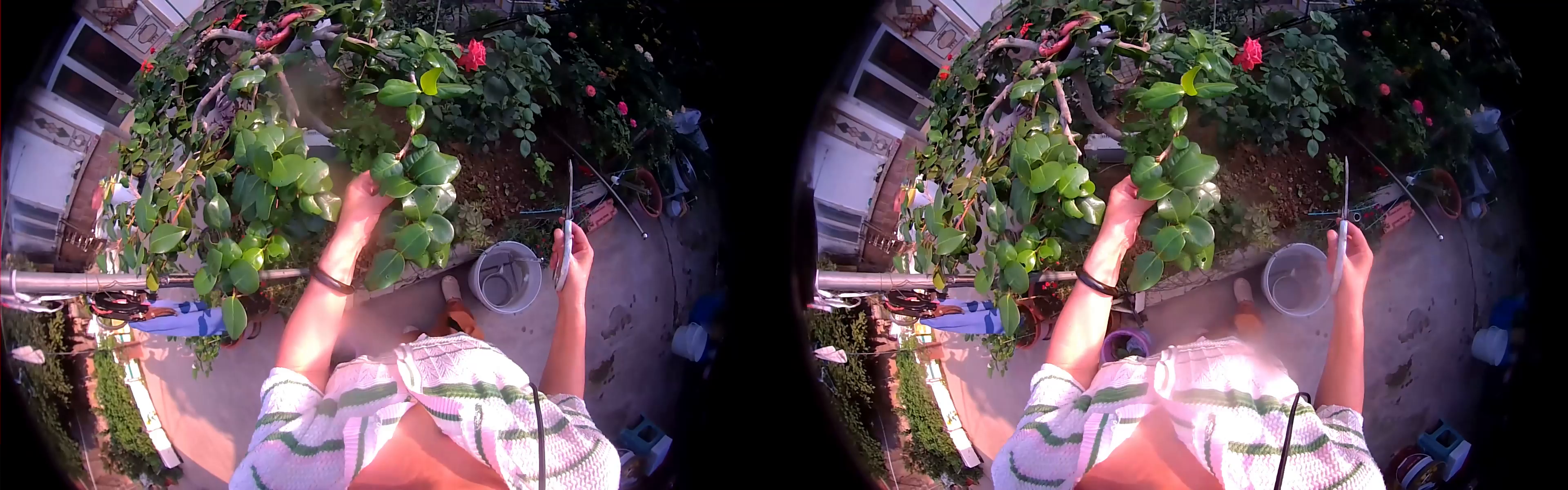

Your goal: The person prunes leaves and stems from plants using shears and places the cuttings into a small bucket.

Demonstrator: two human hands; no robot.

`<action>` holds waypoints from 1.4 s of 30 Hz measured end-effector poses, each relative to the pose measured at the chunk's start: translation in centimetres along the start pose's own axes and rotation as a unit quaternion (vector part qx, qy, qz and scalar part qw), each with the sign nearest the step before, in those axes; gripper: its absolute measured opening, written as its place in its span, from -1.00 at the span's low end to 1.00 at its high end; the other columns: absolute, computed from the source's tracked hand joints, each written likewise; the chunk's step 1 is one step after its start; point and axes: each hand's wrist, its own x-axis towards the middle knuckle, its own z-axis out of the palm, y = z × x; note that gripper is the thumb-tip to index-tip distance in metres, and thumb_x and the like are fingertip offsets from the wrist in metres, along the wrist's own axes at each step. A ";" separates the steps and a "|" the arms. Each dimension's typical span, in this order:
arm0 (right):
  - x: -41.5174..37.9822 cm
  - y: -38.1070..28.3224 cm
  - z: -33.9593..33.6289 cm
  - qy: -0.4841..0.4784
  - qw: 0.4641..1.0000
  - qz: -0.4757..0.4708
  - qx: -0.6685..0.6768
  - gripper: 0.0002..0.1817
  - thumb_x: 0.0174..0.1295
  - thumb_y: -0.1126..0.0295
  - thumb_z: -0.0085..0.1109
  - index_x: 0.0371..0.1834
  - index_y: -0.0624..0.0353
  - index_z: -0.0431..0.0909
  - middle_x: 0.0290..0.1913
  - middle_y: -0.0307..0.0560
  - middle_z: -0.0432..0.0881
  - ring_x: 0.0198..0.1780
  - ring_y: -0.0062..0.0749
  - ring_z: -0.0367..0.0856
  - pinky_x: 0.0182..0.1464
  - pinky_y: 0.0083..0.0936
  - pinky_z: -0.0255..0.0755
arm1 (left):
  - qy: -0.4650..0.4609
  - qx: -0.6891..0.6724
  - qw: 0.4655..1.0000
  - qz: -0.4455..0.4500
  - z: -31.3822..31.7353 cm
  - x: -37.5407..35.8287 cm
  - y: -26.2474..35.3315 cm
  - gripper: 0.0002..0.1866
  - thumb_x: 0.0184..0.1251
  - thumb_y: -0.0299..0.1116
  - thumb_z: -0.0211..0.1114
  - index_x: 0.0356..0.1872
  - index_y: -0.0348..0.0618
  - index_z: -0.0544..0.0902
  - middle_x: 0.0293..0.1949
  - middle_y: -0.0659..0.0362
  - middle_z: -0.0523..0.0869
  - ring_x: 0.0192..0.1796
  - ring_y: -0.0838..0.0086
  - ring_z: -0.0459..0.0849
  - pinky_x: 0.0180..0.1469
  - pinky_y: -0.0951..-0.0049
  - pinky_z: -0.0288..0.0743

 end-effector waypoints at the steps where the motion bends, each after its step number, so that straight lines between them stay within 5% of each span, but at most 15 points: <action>1: 1.0 0.4 0.0 0.002 1.000 0.006 -0.019 -0.68 0.25 0.42 0.31 0.05 0.18 0.54 -0.53 -0.45 0.45 -0.63 -0.83 0.30 -0.64 -0.80 0.09 | -0.005 0.008 1.000 -0.010 -0.1 -0.2 0.4 -0.68 0.20 -0.65 0.29 0.01 -0.30 0.60 -0.05 0.18 0.70 -0.01 0.51 0.64 0.14 0.45 0.48; 5: 5.7 2.1 0.8 -0.009 0.998 0.044 -0.042 -0.64 0.26 0.39 0.30 0.11 0.16 0.52 -0.58 -0.42 0.44 -0.69 -0.79 0.29 -0.69 -0.77 0.11 | 0.013 0.066 0.997 -0.049 -0.5 -1.8 1.0 -0.59 0.27 -0.49 0.35 0.15 -0.20 0.55 0.00 0.18 0.69 0.01 0.50 0.66 0.12 0.43 0.52; 9: 10.3 1.6 2.2 -0.063 0.997 0.033 -0.039 -0.67 0.25 0.44 0.30 0.08 0.13 0.54 -0.56 -0.47 0.41 -0.67 -0.83 0.25 -0.66 -0.78 0.06 | -0.010 -0.164 0.986 -0.022 -3.3 -2.5 -0.6 -0.46 0.43 -0.22 0.18 0.36 -0.13 0.32 0.25 -0.02 0.51 0.23 0.18 0.55 0.26 0.10 0.47; 11: 12.5 1.6 2.8 -0.091 0.995 0.039 -0.029 -0.72 0.25 0.47 0.29 0.03 0.11 0.56 -0.51 -0.50 0.42 -0.62 -0.87 0.22 -0.63 -0.79 0.01 | 0.148 -0.300 0.940 -0.067 1.4 -0.9 1.4 -0.41 0.49 0.10 -0.04 0.40 0.01 0.26 0.21 0.15 0.49 0.18 0.33 0.55 0.23 0.19 0.48; 13: 14.5 2.2 3.5 -0.135 0.990 0.043 -0.015 -0.67 0.25 0.48 0.28 0.08 0.12 0.52 -0.52 -0.51 0.39 -0.63 -0.88 0.21 -0.64 -0.80 -0.02 | 0.158 -0.251 0.954 -0.039 -7.4 0.6 -5.9 -0.42 0.51 0.08 -0.04 0.40 -0.01 0.26 0.18 0.20 0.48 0.23 0.34 0.50 0.26 0.16 0.45; 14: 15.1 2.3 4.1 -0.158 0.986 0.046 -0.001 -0.65 0.25 0.48 0.28 0.10 0.12 0.51 -0.52 -0.52 0.39 -0.63 -0.88 0.20 -0.64 -0.80 -0.03 | 0.160 -0.217 0.961 -0.060 -6.5 0.8 -5.5 -0.42 0.50 0.06 0.00 0.38 -0.06 0.30 0.16 0.18 0.48 0.21 0.31 0.51 0.26 0.18 0.45; 15: 15.6 2.4 4.6 -0.182 0.982 0.049 0.013 -0.64 0.25 0.48 0.28 0.12 0.12 0.50 -0.52 -0.52 0.38 -0.63 -0.88 0.20 -0.63 -0.80 -0.03 | 0.077 -0.284 0.954 -0.065 -8.4 2.0 -7.1 -0.40 0.47 0.00 0.07 0.38 -0.13 0.28 0.30 -0.06 0.45 0.18 -0.01 0.58 0.14 -0.02 0.57; 19: 17.5 4.4 5.7 -0.223 0.973 0.060 0.005 -0.51 0.22 0.32 0.32 0.21 0.16 0.46 -0.54 -0.47 0.42 -0.64 -0.81 0.28 -0.63 -0.80 0.12 | 0.189 -0.001 0.982 0.020 -6.8 8.1 -6.1 -0.42 0.47 -0.25 0.15 0.41 -0.21 0.22 0.29 0.01 0.41 0.31 0.28 0.42 0.31 0.18 0.39; 24: 18.7 6.6 5.0 -0.256 0.964 0.042 -0.049 -0.43 0.14 0.29 0.34 0.23 0.18 0.43 -0.50 -0.43 0.44 -0.63 -0.79 0.30 -0.62 -0.79 0.15 | 0.344 0.111 0.924 0.124 -6.7 16.0 -1.8 -0.35 0.45 -0.31 0.18 0.47 -0.13 0.12 0.48 -0.03 0.14 0.48 0.25 0.15 0.45 0.31 0.10; 25: 18.7 6.9 4.8 -0.262 0.963 0.041 -0.053 -0.43 0.14 0.29 0.35 0.22 0.19 0.43 -0.51 -0.43 0.44 -0.63 -0.79 0.30 -0.62 -0.79 0.15 | 0.368 0.161 0.907 0.129 -6.3 17.0 -1.0 -0.34 0.47 -0.29 0.16 0.48 -0.19 0.08 0.44 -0.06 0.19 0.45 0.27 0.21 0.41 0.25 0.18; 28: 18.8 7.3 4.4 -0.271 0.958 0.064 -0.075 -0.52 0.23 0.35 0.28 0.21 0.20 0.43 -0.53 -0.44 0.40 -0.64 -0.80 0.28 -0.64 -0.79 0.13 | 0.291 -0.009 0.948 0.131 -7.1 18.0 -0.6 -0.43 0.44 -0.31 0.19 0.38 -0.21 0.21 0.19 0.01 0.42 0.24 0.28 0.45 0.21 0.15 0.48; 34: 18.9 7.1 5.8 -0.288 0.949 0.109 -0.063 -0.52 0.20 0.42 0.31 0.19 0.24 0.44 -0.41 -0.41 0.47 -0.60 -0.81 0.31 -0.62 -0.80 0.11 | 0.270 -0.330 0.904 0.038 -9.5 18.4 -1.4 -0.70 0.40 -0.38 0.23 0.08 -0.17 0.46 -0.02 0.09 0.58 -0.07 0.35 0.58 0.09 0.32 0.53; 36: 19.0 6.5 6.5 -0.302 0.946 0.107 -0.057 -0.49 0.16 0.44 0.37 0.18 0.24 0.44 -0.36 -0.40 0.49 -0.57 -0.86 0.28 -0.59 -0.82 0.05 | 0.236 -0.318 0.916 0.059 -12.1 18.7 -3.2 -0.77 0.40 -0.40 0.23 0.01 -0.17 0.52 -0.09 0.12 0.62 -0.12 0.39 0.58 0.02 0.38 0.54; 38: 19.0 5.4 7.1 -0.318 0.939 0.096 -0.089 -0.45 0.14 0.37 0.41 0.19 0.28 0.45 -0.15 -0.27 0.59 -0.25 -0.68 0.50 -0.23 -0.70 0.36 | 0.242 -0.326 0.909 0.095 -11.9 19.2 -3.4 -0.83 0.39 -0.47 0.22 -0.04 -0.19 0.60 -0.21 0.17 0.67 -0.16 0.45 0.60 -0.09 0.49 0.54; 42: 18.9 4.3 7.7 -0.323 0.938 0.065 -0.111 -0.39 0.13 0.28 0.44 0.21 0.30 0.44 -0.01 -0.18 0.60 -0.01 -0.53 0.52 0.06 -0.57 0.37 | 0.211 -0.223 0.941 0.141 -7.9 17.7 0.3 -0.73 0.38 -0.55 0.19 0.07 -0.17 0.56 -0.13 0.17 0.65 -0.15 0.51 0.61 -0.14 0.53 0.52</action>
